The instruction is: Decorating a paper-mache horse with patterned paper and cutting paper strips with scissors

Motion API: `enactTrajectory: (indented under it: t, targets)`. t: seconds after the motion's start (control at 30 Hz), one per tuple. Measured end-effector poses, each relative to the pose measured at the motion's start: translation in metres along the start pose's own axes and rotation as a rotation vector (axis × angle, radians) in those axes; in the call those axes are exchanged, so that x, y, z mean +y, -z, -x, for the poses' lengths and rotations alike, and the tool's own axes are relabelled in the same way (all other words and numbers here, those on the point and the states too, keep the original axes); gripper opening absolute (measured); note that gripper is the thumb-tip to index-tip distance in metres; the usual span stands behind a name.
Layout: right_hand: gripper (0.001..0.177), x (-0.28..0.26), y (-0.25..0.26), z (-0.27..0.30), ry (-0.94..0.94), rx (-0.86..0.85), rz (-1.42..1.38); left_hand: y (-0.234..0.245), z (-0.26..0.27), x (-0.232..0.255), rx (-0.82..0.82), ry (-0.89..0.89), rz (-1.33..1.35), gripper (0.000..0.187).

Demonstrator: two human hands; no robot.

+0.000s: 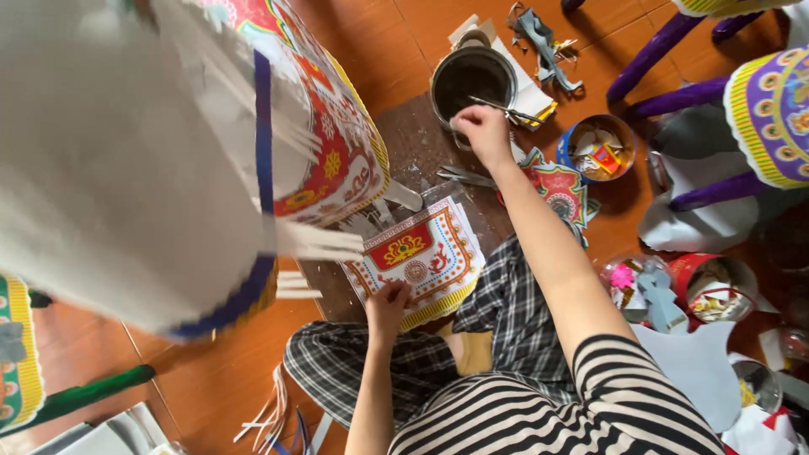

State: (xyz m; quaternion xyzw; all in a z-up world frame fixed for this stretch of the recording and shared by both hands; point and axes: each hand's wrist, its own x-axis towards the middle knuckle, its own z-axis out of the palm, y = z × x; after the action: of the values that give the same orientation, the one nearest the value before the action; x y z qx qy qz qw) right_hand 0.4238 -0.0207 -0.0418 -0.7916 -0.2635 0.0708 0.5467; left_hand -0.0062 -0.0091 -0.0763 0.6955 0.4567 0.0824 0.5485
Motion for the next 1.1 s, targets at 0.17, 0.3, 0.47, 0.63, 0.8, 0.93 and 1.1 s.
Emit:
enactTrajectory:
  t: [0.17,0.3,0.47,0.63,0.8,0.93,1.1]
  targets:
    - [0.013,0.078,-0.049,-0.067,-0.210,-0.024,0.180,0.002,-0.001,-0.024,-0.049,0.003,-0.060,0.019]
    - [0.009,0.092,-0.069,-0.079,-0.253,0.038,0.358,0.009,-0.001,-0.020,-0.042,0.083,0.016,0.018]
    - [0.013,0.091,-0.080,-0.073,-0.235,-0.013,0.369,0.012,-0.006,-0.024,-0.026,0.093,0.055,0.018]
    - [0.019,0.046,-0.072,-0.053,-0.125,-0.061,0.421,0.015,-0.002,-0.008,-0.029,0.114,0.133,0.022]
    - [0.015,0.078,-0.066,-0.052,-0.018,-0.100,0.516,0.019,0.006,0.021,0.001,0.083,0.140,0.024]
    - [0.020,0.024,-0.032,-0.006,-0.111,-0.125,-0.021,0.028,0.010,0.053,0.087,-0.062,0.076,0.027]
    - [0.023,-0.130,0.010,0.105,-0.184,-0.282,-0.308,0.039,0.005,0.112,0.179,-0.112,0.449,0.031]
